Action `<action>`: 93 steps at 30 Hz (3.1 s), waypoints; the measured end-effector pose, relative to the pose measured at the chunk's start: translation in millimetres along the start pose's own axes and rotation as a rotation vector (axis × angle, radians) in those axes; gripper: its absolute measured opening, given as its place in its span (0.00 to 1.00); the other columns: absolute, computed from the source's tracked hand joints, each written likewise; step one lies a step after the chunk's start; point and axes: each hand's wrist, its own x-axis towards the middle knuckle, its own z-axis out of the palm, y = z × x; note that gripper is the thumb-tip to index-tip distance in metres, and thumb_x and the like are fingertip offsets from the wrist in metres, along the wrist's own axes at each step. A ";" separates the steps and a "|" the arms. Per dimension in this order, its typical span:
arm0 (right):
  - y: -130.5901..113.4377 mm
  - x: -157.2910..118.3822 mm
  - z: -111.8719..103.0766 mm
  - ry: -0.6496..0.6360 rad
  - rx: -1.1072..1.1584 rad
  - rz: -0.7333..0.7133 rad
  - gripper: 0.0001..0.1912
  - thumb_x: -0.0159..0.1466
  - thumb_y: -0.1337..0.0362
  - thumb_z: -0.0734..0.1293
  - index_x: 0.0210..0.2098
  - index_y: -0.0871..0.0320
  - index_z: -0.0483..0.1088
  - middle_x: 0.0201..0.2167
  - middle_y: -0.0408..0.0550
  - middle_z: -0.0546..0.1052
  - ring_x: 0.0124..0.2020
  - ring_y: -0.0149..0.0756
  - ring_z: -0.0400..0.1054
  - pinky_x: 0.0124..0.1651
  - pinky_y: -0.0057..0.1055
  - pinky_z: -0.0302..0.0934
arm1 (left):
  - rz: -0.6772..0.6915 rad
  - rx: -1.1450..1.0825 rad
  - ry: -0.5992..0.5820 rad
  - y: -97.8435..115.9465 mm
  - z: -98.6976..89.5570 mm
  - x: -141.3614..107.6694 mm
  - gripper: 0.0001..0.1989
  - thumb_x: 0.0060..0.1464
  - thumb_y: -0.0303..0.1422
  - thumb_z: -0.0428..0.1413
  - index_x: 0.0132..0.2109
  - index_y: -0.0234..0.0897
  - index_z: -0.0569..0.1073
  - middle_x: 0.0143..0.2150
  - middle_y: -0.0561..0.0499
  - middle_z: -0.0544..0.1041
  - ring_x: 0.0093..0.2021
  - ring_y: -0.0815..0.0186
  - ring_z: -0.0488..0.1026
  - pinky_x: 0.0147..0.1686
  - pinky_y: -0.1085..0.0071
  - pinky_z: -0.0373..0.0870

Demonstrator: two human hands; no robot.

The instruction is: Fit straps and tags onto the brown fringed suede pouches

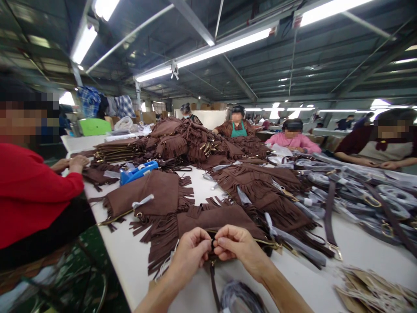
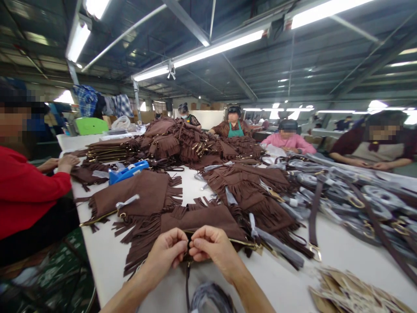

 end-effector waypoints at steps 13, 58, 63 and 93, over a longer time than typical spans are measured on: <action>8.8 4.9 0.5 0.015 -0.253 -0.117 0.12 0.52 0.57 0.72 0.28 0.61 0.75 0.20 0.43 0.77 0.23 0.31 0.72 0.30 0.28 0.68 | 0.174 0.286 0.045 2.9 0.6 -5.5 0.06 0.49 0.32 0.48 0.29 0.36 0.67 0.26 0.54 0.68 0.29 0.68 0.64 0.30 0.73 0.59; 13.1 6.5 1.4 0.020 -0.302 -0.101 0.10 0.53 0.58 0.69 0.28 0.59 0.71 0.22 0.40 0.74 0.24 0.30 0.69 0.29 0.27 0.65 | 0.251 0.533 0.135 -6.7 0.3 -11.6 0.07 0.50 0.25 0.48 0.27 0.37 0.68 0.25 0.54 0.70 0.26 0.68 0.65 0.28 0.75 0.56; 14.4 6.3 2.7 0.013 -0.343 -0.130 0.08 0.54 0.60 0.67 0.27 0.59 0.71 0.21 0.39 0.73 0.22 0.29 0.67 0.28 0.27 0.64 | 0.245 0.532 0.133 -4.6 1.2 -10.7 0.07 0.50 0.25 0.48 0.27 0.37 0.68 0.25 0.54 0.70 0.27 0.68 0.65 0.28 0.74 0.56; 26.6 8.4 11.0 0.088 -0.652 -0.308 0.07 0.61 0.64 0.60 0.28 0.56 0.67 0.23 0.40 0.70 0.25 0.32 0.66 0.30 0.27 0.60 | 0.173 0.393 0.109 -9.5 -1.8 -12.3 0.08 0.55 0.29 0.48 0.30 0.38 0.70 0.25 0.53 0.71 0.23 0.68 0.68 0.23 0.75 0.60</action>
